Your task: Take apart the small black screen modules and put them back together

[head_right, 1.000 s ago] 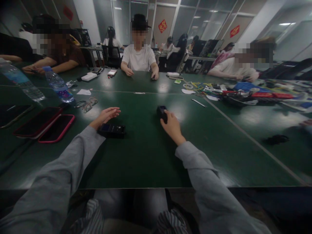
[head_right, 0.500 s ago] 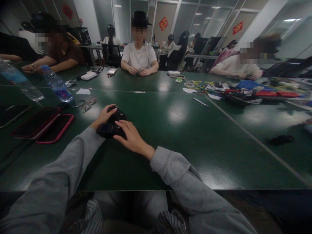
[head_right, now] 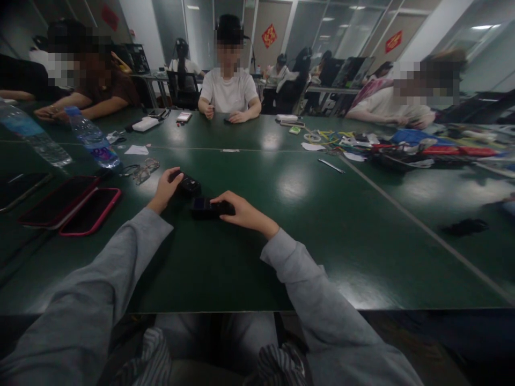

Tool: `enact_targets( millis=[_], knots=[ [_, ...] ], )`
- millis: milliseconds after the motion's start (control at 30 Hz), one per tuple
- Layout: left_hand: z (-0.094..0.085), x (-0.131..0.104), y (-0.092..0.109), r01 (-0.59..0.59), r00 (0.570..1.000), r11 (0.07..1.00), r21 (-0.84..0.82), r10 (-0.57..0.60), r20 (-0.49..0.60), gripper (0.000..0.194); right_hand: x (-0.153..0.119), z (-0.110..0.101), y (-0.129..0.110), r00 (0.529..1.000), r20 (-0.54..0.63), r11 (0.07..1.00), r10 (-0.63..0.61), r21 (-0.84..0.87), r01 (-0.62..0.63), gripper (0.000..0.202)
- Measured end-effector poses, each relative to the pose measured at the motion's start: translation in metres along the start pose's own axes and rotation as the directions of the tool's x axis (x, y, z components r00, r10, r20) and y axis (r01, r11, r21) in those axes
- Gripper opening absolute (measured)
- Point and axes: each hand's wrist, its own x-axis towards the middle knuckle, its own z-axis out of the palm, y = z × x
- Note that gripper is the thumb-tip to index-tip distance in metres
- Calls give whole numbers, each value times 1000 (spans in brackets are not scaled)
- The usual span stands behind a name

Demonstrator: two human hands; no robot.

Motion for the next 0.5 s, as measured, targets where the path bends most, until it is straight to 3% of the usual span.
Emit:
enact_targets(
  millis=[133,233,300,367,433,500],
  knots=[
    [-10,5,-4,58,997,998,-30,-59,-42,39,-14,-24,44,983,-124,988,135,-58,-143,49],
    [-10,3,0,59,997,997,-41,-57,55,39,-16,-21,66,904,-369,939,217,-173,-296,49],
    [-7,0,4,25,993,999,-25,-22,116,39,-11,-11,71,820,-517,884,247,-227,-409,49],
    [-2,-3,8,-3,986,1000,-17,6,166,40,-2,2,68,762,-593,839,260,-252,-482,49],
    [3,-7,12,-12,976,1000,-13,15,218,43,8,14,61,755,-605,824,255,-272,-496,49],
    [7,-10,15,-23,966,1000,3,22,256,46,18,24,51,779,-578,834,242,-286,-471,49]
  ],
)
